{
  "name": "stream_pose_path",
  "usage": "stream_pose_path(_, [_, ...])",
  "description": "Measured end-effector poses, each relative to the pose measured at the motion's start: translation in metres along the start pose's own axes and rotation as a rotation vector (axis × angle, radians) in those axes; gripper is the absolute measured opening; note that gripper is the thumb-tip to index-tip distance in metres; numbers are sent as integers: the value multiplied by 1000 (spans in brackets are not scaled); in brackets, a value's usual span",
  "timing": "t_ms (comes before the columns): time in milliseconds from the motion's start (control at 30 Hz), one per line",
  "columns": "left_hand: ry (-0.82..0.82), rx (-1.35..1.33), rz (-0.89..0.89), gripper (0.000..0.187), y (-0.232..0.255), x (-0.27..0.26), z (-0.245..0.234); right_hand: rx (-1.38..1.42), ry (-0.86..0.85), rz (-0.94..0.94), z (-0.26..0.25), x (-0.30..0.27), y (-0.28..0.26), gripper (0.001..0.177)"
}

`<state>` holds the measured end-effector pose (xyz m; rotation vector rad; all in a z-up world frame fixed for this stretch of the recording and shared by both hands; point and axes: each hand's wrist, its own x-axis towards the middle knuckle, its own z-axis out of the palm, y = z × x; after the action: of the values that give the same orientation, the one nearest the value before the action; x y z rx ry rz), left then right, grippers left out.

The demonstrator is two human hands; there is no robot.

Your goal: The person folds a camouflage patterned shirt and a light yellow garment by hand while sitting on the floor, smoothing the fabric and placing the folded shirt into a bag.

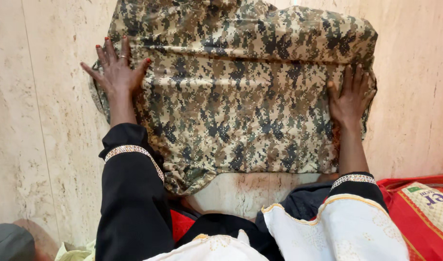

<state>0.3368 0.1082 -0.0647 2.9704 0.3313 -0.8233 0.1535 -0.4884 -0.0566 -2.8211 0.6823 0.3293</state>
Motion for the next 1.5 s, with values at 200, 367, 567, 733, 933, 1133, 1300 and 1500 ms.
stream_pose_path(200, [418,-133,180,59,74,-98,57,-40,108,-8,38,-47,-91,69])
stream_pose_path(367, [366,48,525,68,150,-203,140,-154,191,-719,78,-123,-184,65])
stream_pose_path(567, [205,-3,186,77,7,-142,75,-79,-83,-119,23,-58,-28,78])
stream_pose_path(733, [228,-67,68,71,-4,-143,77,-71,6,128,15,-45,50,71])
stream_pose_path(933, [385,415,421,65,73,-206,120,123,140,-558,71,-132,-87,58])
stream_pose_path(1133, [232,74,544,81,81,-246,137,-68,-33,-494,67,-181,-98,70])
stream_pose_path(1300, [176,-92,7,91,-25,-209,131,-26,22,84,49,-136,28,82])
stream_pose_path(1500, [-16,-154,-159,95,-64,-200,147,68,-9,63,56,-148,55,91])
